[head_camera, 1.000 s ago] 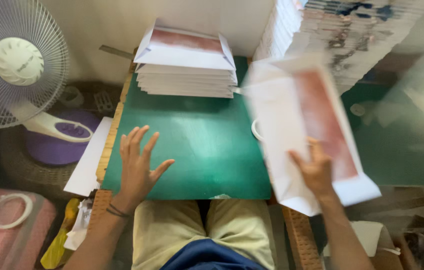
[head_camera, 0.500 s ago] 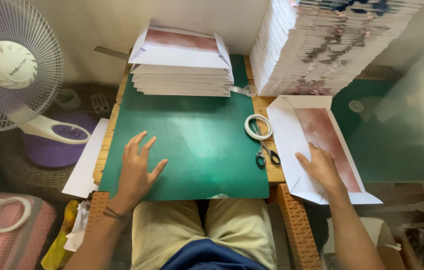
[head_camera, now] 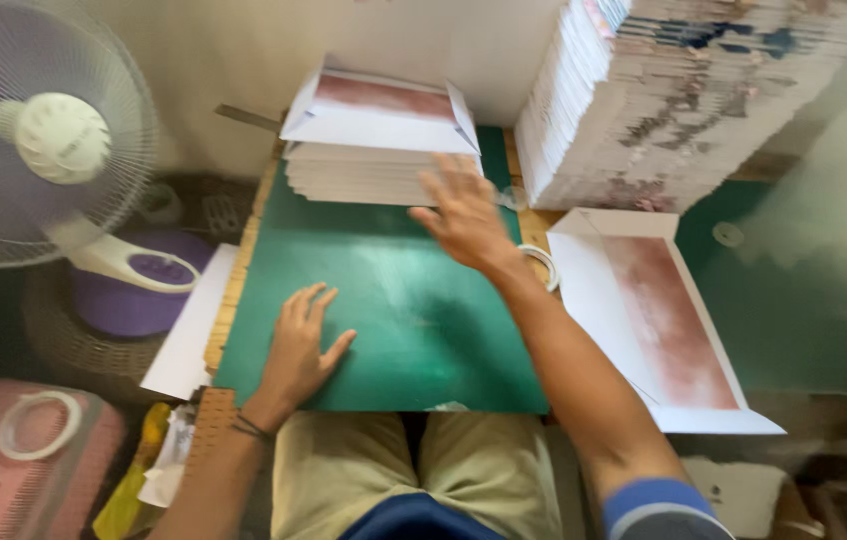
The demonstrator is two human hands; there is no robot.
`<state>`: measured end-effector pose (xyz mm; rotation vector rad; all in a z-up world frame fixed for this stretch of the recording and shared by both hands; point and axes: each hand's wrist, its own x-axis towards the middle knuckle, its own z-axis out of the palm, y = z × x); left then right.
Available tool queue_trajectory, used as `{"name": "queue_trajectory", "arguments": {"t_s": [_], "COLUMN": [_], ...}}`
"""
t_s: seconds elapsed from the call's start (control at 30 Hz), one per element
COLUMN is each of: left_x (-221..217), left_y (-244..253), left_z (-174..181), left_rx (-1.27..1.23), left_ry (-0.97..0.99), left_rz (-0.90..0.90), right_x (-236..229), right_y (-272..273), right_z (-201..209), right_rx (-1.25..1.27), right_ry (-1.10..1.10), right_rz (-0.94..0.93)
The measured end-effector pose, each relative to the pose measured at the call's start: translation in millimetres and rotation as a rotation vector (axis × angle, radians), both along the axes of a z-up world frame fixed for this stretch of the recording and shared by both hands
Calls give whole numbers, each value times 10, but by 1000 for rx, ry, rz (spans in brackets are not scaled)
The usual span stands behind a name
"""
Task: The person assembles paper envelopes by folding the flaps and securing them with clear adhesive tape. They use scissors to cut the tape and smooth the flaps down, working through a stack of envelopes on a green table.
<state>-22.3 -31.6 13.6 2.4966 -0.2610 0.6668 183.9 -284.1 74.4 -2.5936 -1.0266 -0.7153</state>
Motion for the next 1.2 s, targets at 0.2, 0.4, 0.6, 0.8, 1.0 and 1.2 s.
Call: {"name": "queue_trajectory", "arguments": {"t_s": [0.2, 0.4, 0.6, 0.8, 1.0, 1.2], "left_x": [2, -48, -96, -264, -600, -292], "left_y": [-18, -100, -146, 686, 594, 284], "left_z": [61, 220, -22, -46, 392, 95], "left_rx": [16, 140, 170, 190, 271, 439], "left_ry": [51, -166, -67, 178, 275, 135], "left_rz": [23, -9, -114, 100, 3, 116], "right_x": [566, -705, -1834, -1546, -1640, -1017], "right_y": [786, 483, -247, -777, -652, -907], "right_z": [3, -257, -505, -597, -423, -330], "right_rx": [-97, -315, -240, -185, 102, 157], "right_ry": [52, 140, 290, 339, 318, 24], "right_rz": [-125, 134, 471, 104, 206, -249]}}
